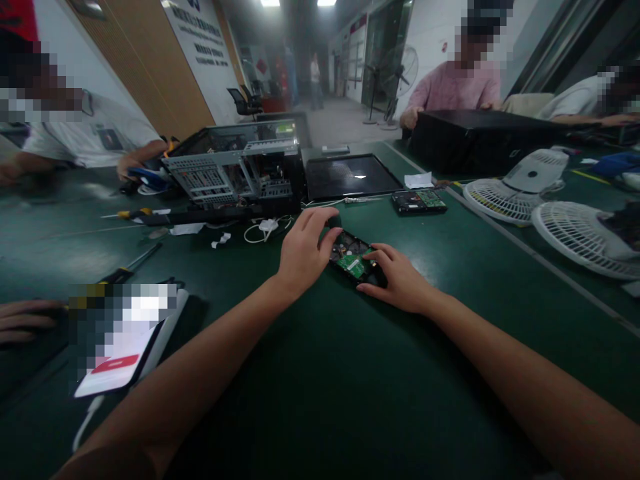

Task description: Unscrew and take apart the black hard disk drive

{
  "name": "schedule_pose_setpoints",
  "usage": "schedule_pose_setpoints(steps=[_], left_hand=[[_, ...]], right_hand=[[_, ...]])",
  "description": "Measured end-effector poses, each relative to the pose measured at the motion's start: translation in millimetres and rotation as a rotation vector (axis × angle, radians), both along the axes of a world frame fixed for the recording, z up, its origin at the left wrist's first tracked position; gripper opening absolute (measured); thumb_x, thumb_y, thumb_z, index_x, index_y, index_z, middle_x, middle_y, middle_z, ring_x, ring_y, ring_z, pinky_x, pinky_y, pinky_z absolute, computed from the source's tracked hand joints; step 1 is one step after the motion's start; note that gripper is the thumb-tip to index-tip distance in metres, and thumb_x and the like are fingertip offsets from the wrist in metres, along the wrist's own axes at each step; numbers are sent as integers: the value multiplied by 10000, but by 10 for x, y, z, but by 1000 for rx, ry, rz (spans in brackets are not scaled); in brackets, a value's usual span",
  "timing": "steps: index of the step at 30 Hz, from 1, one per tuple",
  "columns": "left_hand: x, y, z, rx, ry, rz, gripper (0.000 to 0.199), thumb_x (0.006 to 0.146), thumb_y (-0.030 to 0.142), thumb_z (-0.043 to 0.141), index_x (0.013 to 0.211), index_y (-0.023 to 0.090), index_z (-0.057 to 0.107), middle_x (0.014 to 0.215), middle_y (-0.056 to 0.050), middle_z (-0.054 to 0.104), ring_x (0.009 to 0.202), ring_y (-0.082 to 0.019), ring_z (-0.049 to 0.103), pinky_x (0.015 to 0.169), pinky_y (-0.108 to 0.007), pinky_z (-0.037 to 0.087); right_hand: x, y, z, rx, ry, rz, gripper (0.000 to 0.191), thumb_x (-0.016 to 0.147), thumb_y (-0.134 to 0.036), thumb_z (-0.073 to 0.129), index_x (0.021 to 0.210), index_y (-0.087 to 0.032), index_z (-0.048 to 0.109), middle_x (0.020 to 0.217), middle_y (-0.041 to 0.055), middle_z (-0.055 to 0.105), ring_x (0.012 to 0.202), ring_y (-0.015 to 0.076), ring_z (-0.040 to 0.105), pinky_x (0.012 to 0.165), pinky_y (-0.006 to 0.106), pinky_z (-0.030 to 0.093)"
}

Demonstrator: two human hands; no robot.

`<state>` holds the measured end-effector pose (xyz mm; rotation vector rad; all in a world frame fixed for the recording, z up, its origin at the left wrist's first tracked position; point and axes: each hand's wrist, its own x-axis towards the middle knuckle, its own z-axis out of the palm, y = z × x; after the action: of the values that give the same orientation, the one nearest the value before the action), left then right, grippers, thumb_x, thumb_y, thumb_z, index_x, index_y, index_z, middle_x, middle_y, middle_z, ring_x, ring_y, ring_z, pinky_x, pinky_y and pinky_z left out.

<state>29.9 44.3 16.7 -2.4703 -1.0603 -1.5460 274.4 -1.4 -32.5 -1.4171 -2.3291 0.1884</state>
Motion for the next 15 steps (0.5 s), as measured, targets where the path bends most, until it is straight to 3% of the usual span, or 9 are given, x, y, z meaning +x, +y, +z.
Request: schedule_pose_setpoints(steps=[4,11,15], left_hand=[[3,-1,7,-9,17,-21,316,984,118,601,1286,204,581,1190,-71,652,1012,-191,655,919,-361,566],[-11,21,-26,-13,-52,17,317,914,221,762,1182,204,593,1096,-35,681,876,-159,677,782,-298,590],[-10,31,-35,-28,-38,-34,317,958,141,668,1249,214,564,1193,-54,689,968,-169,698,868,-329,609]], right_hand=[[-1,-3,-3,3,5,1,639,864,-614,695,1349,-225,548,1510,183,485,1369,382,515,1124,592,442],[-8,-7,15,-7,-2,-2,646,865,-610,698,1348,-205,558,1514,194,479,1367,385,515,1122,580,447],[-13,-15,27,-12,7,-3,643,863,-607,702,1354,-219,551,1516,186,478,1370,383,514,1123,589,444]])
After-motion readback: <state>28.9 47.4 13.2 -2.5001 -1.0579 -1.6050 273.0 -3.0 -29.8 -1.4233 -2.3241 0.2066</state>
